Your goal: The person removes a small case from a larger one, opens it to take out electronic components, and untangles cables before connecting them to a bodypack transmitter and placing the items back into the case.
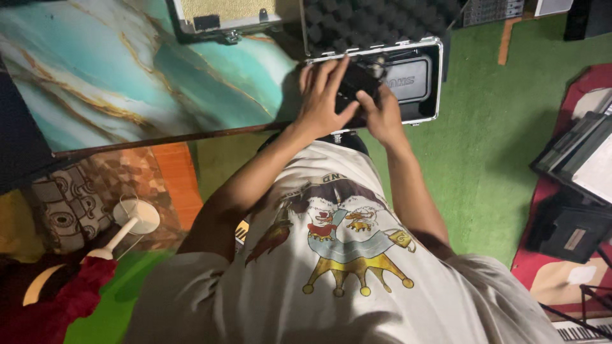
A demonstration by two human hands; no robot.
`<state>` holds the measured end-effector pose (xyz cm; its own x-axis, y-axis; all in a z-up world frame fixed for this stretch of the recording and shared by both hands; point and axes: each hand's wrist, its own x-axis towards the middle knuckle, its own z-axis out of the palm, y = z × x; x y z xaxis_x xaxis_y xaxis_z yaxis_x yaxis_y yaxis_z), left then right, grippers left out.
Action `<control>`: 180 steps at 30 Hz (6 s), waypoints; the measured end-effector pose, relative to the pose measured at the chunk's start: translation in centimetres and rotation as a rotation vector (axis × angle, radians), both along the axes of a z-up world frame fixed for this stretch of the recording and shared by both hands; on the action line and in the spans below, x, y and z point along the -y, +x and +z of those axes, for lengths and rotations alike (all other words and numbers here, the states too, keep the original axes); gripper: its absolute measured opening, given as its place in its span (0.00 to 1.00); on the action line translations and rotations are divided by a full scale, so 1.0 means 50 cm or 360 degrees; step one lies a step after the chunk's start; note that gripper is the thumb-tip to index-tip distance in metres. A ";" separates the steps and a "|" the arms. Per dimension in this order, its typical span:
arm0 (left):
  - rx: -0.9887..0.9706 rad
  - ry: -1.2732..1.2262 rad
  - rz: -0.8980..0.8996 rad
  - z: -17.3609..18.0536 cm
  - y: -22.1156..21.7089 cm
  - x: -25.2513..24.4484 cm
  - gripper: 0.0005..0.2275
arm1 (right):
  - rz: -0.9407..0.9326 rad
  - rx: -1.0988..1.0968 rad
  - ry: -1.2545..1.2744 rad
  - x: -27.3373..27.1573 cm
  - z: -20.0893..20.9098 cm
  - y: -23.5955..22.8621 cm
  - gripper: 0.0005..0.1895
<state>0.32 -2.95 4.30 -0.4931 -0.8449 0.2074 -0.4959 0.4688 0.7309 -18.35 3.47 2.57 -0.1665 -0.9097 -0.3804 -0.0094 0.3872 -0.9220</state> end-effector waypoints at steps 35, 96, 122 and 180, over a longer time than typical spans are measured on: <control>0.0553 -0.0379 -0.0404 -0.037 -0.037 0.028 0.27 | 0.0402 -0.1011 0.0263 -0.005 0.089 -0.010 0.20; 0.0865 0.0136 -0.0912 -0.019 -0.056 -0.037 0.28 | -0.0354 -0.1828 -0.0064 -0.035 -0.001 -0.080 0.17; 0.0566 -0.0389 -0.0949 -0.072 0.018 -0.059 0.25 | 0.0183 -0.1651 -0.0094 -0.066 0.089 -0.176 0.07; -0.0549 0.0421 0.0235 0.053 0.113 -0.039 0.19 | 0.0503 -0.0872 -0.0952 0.007 0.140 0.110 0.16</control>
